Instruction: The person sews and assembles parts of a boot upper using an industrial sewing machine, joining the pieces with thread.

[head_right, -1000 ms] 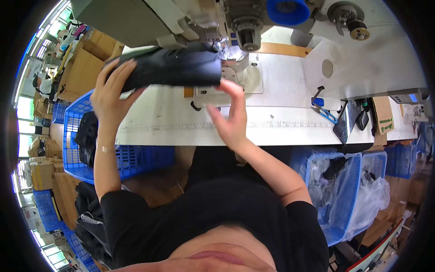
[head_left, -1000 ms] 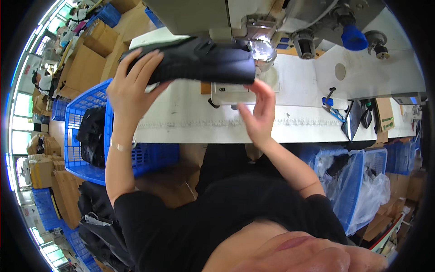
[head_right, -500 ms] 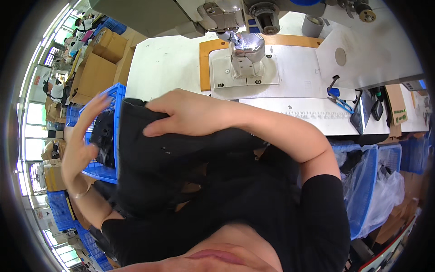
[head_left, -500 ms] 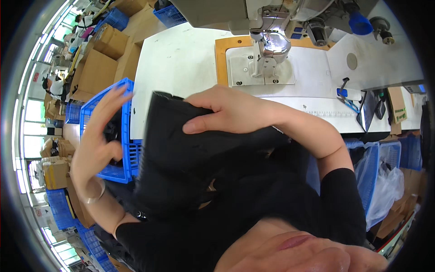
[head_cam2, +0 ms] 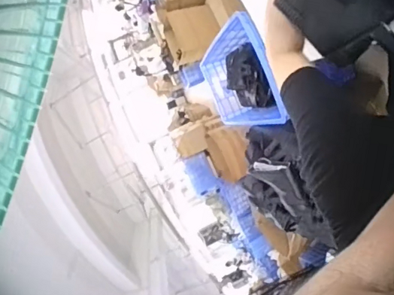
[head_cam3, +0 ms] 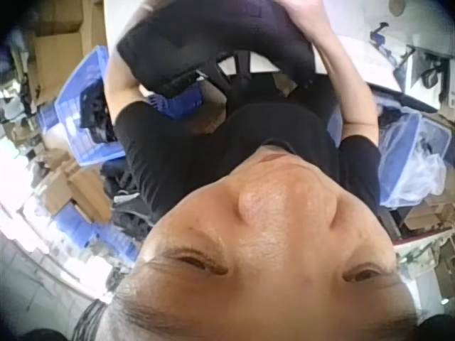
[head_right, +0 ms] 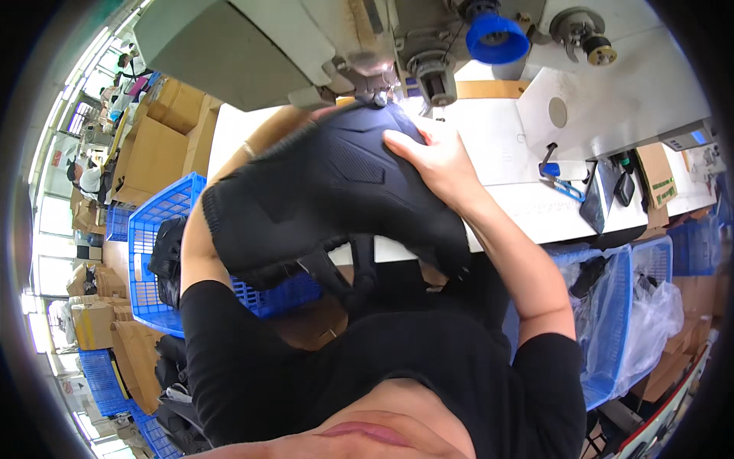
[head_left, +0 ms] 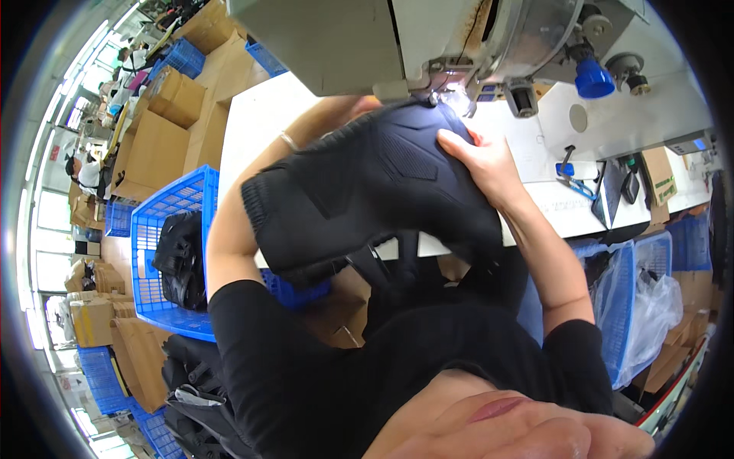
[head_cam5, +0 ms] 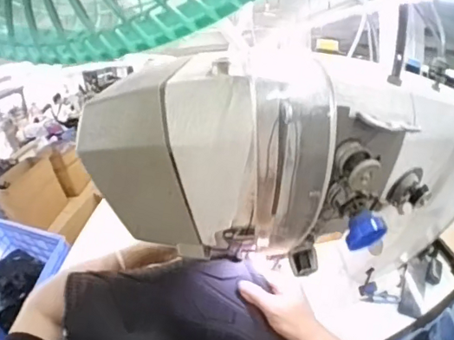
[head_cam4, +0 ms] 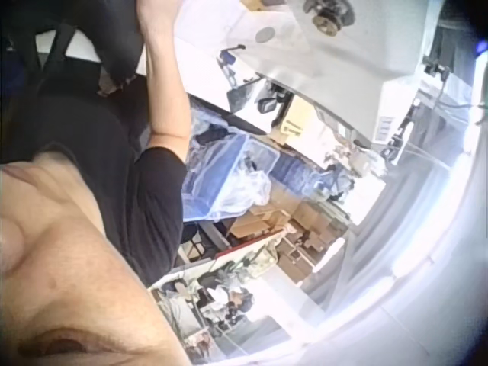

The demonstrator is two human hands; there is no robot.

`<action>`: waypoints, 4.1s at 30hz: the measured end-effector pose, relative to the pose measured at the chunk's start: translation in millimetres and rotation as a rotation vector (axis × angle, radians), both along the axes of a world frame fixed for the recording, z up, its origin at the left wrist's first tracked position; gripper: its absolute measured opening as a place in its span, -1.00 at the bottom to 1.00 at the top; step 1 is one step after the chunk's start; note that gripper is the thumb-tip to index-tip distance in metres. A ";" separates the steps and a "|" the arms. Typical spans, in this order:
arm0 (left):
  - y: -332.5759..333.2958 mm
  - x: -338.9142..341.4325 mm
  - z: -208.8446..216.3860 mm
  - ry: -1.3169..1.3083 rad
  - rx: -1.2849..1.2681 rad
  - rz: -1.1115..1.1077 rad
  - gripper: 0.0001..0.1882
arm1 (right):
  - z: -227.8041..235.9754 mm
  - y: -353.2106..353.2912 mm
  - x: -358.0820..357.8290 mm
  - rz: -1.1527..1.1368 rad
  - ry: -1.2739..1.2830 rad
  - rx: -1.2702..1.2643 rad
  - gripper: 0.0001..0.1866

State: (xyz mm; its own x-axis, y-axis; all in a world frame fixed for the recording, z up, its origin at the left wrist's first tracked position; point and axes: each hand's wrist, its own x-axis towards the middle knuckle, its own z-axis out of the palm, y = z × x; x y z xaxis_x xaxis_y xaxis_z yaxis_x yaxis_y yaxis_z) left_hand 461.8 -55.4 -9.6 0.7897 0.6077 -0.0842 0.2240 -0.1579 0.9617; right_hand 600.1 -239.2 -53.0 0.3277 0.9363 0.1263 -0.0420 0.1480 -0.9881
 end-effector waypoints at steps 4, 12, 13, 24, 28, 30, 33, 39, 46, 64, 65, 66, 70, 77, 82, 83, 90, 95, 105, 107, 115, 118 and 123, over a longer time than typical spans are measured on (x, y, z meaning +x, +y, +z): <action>4.3 -53.1 56.9 0.053 0.650 -0.002 -0.64 | -10.8 -12.5 5.9 -0.082 0.156 0.012 -0.81; -136.7 -118.8 39.2 0.933 1.578 -0.206 -0.14 | -16.5 -3.2 -7.0 -0.212 0.289 0.123 -0.83; -131.5 -123.8 26.2 0.898 1.682 -0.124 -0.11 | -14.4 -3.2 -11.7 -0.208 0.333 0.141 -0.83; -93.5 -120.5 -5.7 0.634 1.829 0.016 -0.18 | -21.6 -2.4 -16.7 -0.219 0.360 0.198 -0.83; -91.1 -118.9 -2.9 0.658 1.862 0.043 -0.43 | -13.3 -6.0 -13.8 -0.105 0.403 0.101 -0.78; -84.4 -119.6 -2.5 0.644 1.854 0.034 -0.42 | -23.0 -23.5 -15.9 0.020 0.333 -0.024 -0.74; -76.9 -115.7 -3.3 0.598 1.849 0.037 -0.40 | -55.6 -57.8 -31.8 0.033 0.160 -0.109 -0.73; -78.5 -112.1 2.8 0.605 1.819 0.039 -0.38 | -53.7 -67.3 -40.8 -0.068 0.182 -0.057 -0.82; -67.9 -99.8 21.2 0.556 1.636 -0.027 -0.20 | -57.3 -53.4 -37.6 -0.124 0.266 -0.057 -0.75; 15.3 -62.4 52.3 0.552 1.226 -0.288 -0.27 | -14.3 -27.3 -23.0 -0.024 0.547 -0.102 -0.82; 24.0 -60.9 49.0 0.555 1.203 -0.299 -0.27 | -10.4 -23.8 -21.1 -0.027 0.558 -0.117 -0.83; 30.7 -60.4 47.1 0.558 1.180 -0.309 -0.27 | -8.3 -19.8 -19.7 -0.023 0.556 -0.117 -0.83; 35.2 -29.1 63.8 0.871 0.942 -0.360 -0.34 | -4.0 -5.2 -13.0 -0.055 0.558 -0.091 -0.85; 97.3 -41.5 34.3 0.472 1.031 -0.659 -0.38 | -8.2 7.8 -21.0 -0.165 0.351 -0.078 -0.81; 124.0 -13.8 -14.1 0.168 0.991 -0.678 -0.22 | -26.3 1.7 12.0 -0.207 0.368 -0.115 -0.69; 124.9 -7.6 -17.6 0.213 0.934 -0.641 -0.21 | -25.4 -1.1 16.2 -0.238 0.397 -0.113 -0.69; 50.1 -99.6 14.1 0.358 1.267 -0.234 -0.29 | -36.8 16.1 8.1 -0.306 0.188 -0.069 -0.60; 9.9 -95.5 30.7 0.404 1.316 -0.097 -0.37 | -26.9 9.1 28.7 -0.106 0.377 -0.144 -0.53; -20.1 -176.0 -20.2 0.597 1.321 0.036 -0.38 | -53.2 2.3 -50.1 0.197 0.317 -0.227 -0.69; -49.9 -197.0 -2.2 0.685 1.397 0.100 -0.32 | -58.3 -7.3 -63.3 0.266 0.343 -0.185 -0.79; -241.9 -288.7 149.7 1.260 1.625 0.528 -0.34 | 27.7 28.2 -181.4 0.757 0.249 -0.007 -0.64; -327.1 -331.1 173.0 1.577 1.766 0.624 -0.34 | 49.7 9.0 -259.6 0.961 0.265 0.096 -0.62; -417.3 -374.0 160.1 1.790 1.525 0.888 -0.34 | 41.7 -23.3 -376.7 1.218 0.295 0.103 -0.70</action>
